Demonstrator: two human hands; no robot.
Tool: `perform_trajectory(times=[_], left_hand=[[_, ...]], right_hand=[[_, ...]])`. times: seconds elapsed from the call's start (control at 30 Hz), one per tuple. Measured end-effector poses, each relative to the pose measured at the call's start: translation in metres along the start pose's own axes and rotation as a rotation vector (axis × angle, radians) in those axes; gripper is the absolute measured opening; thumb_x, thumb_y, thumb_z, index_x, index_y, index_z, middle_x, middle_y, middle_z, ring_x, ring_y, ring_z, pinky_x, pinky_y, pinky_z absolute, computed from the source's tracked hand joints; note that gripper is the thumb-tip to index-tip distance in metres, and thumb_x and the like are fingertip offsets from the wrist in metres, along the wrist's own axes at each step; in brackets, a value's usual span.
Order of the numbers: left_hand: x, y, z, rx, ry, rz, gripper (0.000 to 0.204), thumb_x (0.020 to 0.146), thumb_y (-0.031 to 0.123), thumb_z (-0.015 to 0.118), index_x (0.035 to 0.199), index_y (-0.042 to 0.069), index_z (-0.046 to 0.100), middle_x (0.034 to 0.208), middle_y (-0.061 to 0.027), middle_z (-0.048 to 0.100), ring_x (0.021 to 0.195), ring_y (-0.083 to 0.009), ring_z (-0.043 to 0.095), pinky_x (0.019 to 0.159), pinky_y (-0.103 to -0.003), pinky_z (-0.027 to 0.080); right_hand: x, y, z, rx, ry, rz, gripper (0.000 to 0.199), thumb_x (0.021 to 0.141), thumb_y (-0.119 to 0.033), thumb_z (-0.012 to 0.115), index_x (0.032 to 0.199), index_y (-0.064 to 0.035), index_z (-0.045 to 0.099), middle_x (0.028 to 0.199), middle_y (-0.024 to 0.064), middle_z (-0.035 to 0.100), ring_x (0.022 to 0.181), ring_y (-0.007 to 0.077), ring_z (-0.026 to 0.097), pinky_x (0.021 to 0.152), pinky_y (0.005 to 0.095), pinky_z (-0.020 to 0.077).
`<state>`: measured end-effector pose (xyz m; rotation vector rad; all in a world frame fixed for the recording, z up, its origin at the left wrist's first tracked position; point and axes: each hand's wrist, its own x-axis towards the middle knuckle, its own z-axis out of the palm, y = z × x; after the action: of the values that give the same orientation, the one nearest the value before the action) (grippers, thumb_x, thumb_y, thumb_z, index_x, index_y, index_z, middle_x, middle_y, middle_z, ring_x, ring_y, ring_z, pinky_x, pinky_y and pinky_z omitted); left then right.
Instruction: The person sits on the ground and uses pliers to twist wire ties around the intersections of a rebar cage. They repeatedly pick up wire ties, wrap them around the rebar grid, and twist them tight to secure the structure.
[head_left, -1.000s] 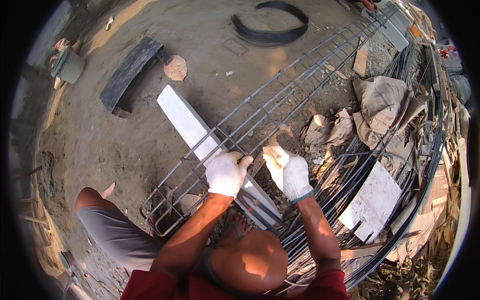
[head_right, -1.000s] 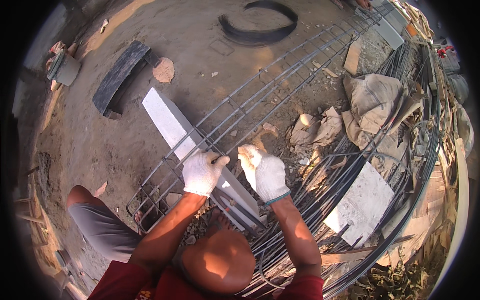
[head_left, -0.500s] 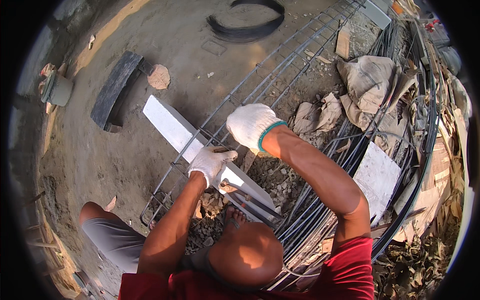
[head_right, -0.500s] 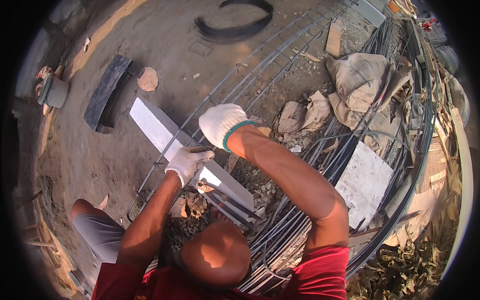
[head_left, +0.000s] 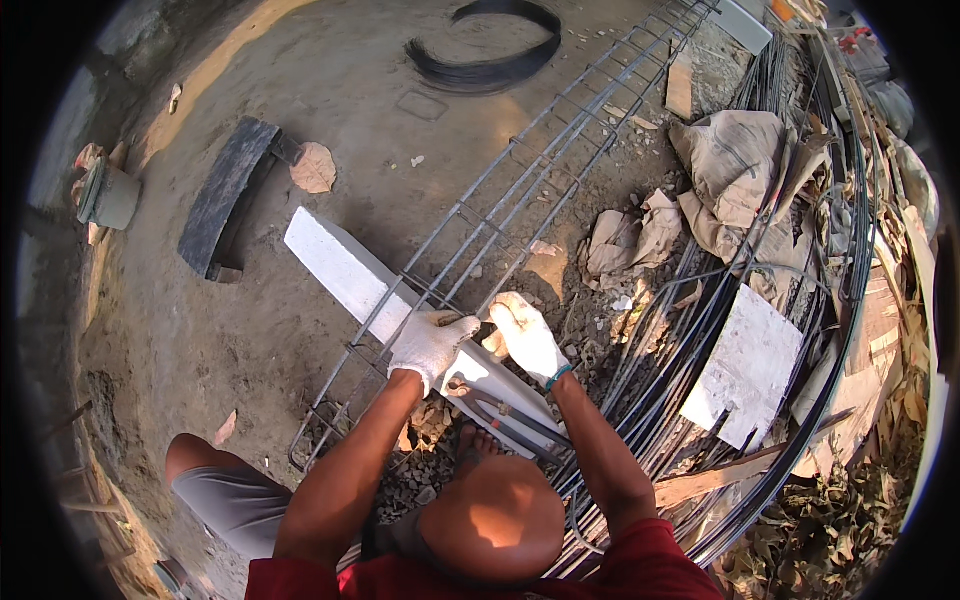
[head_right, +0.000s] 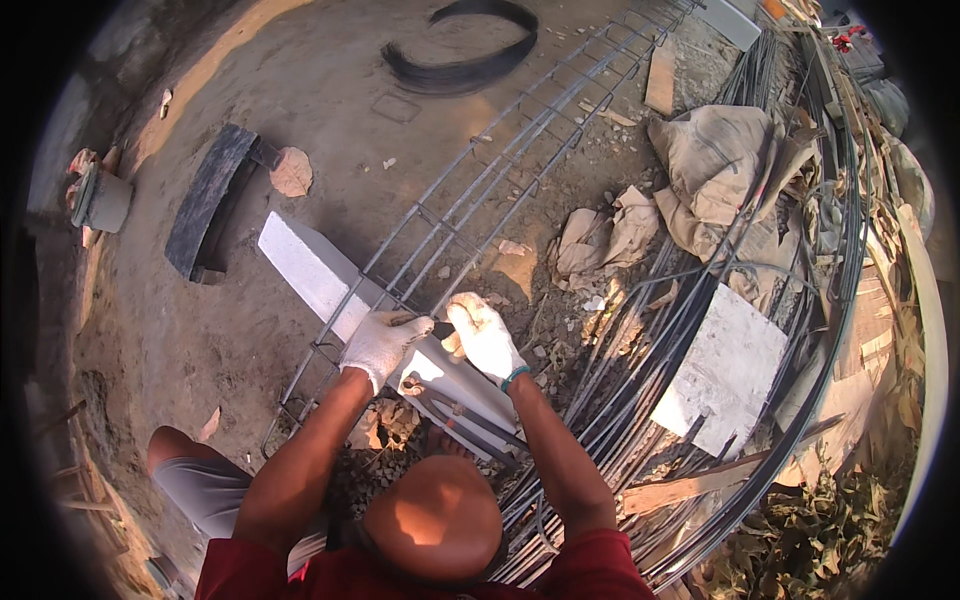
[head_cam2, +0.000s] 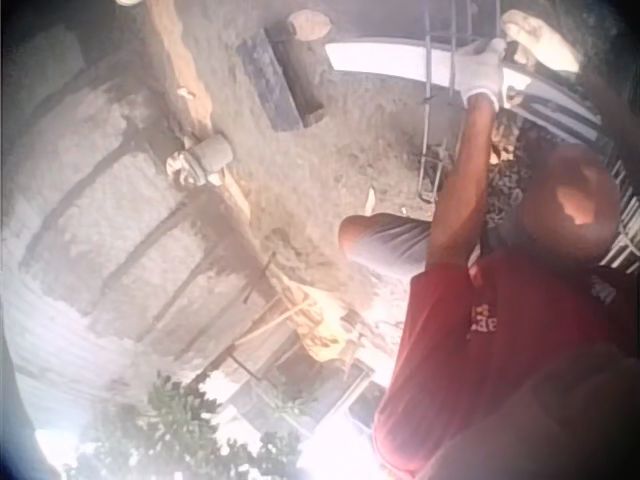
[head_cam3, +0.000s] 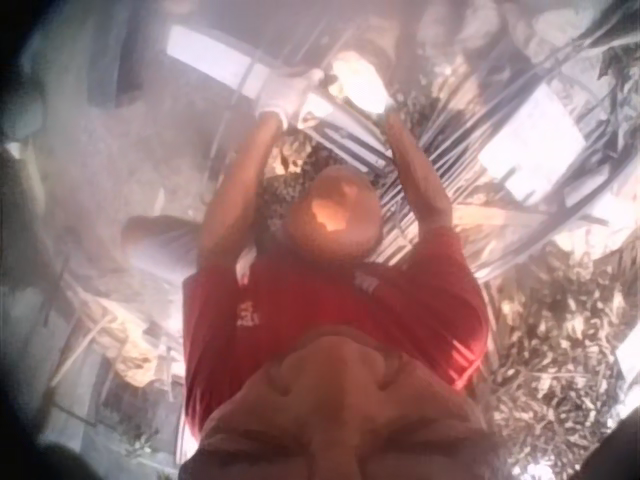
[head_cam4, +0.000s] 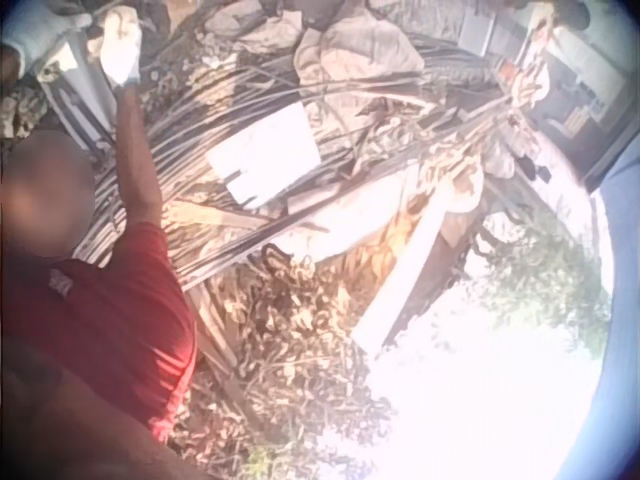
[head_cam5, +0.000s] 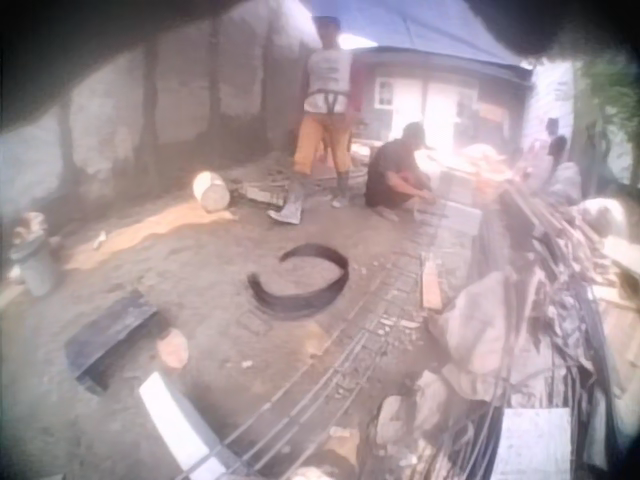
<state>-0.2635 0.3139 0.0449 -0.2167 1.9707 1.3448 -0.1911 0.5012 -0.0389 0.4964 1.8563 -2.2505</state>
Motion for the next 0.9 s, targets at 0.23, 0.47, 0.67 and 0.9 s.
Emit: perform_trajectory(times=[0.23,0.47,0.67,0.9], left_hand=[[-0.010,-0.003,0.007,0.175,0.162,0.119,0.036,0.095,0.029,0.080,0.111,-0.003,0.081,0.093,-0.0151,0.082,0.082,-0.0149,0.071,0.078,-0.035,0.056],[-0.020,0.008,0.010,0.213,0.166,0.080,0.034,0.094,0.032,0.079,0.109,0.001,0.082,0.088,-0.0197,0.079,0.078,-0.0230,0.075,0.076,-0.037,0.057],[-0.019,-0.001,0.009,0.270,0.239,0.162,0.034,0.093,0.033,0.080,0.107,0.001,0.081,0.090,-0.0211,0.078,0.082,-0.0293,0.078,0.078,-0.039,0.059],[-0.019,0.005,-0.002,0.158,0.106,0.044,0.037,0.095,0.034,0.080,0.106,-0.001,0.081,0.079,-0.0137,0.076,0.074,-0.0192,0.071,0.073,-0.038,0.056]], right_hand=[[-0.008,-0.002,0.007,-0.174,-0.090,0.087,0.030,0.113,-0.027,0.060,0.128,-0.0013,0.066,0.082,0.0049,0.071,0.063,0.0126,0.066,0.060,0.0312,0.0521],[0.001,0.014,0.006,-0.105,-0.054,0.018,0.028,0.111,-0.020,0.063,0.129,0.0013,0.066,0.079,-0.0011,0.068,0.061,0.0067,0.062,0.056,0.0258,0.0489],[0.001,0.020,0.007,-0.131,-0.061,-0.010,0.030,0.111,-0.019,0.062,0.132,0.0025,0.065,0.078,-0.0007,0.068,0.063,0.0064,0.062,0.057,0.0256,0.0491],[-0.004,-0.007,0.009,-0.193,-0.102,0.095,0.026,0.108,-0.022,0.067,0.123,-0.0005,0.072,0.089,0.0043,0.077,0.067,0.0100,0.066,0.061,0.0296,0.0524]])
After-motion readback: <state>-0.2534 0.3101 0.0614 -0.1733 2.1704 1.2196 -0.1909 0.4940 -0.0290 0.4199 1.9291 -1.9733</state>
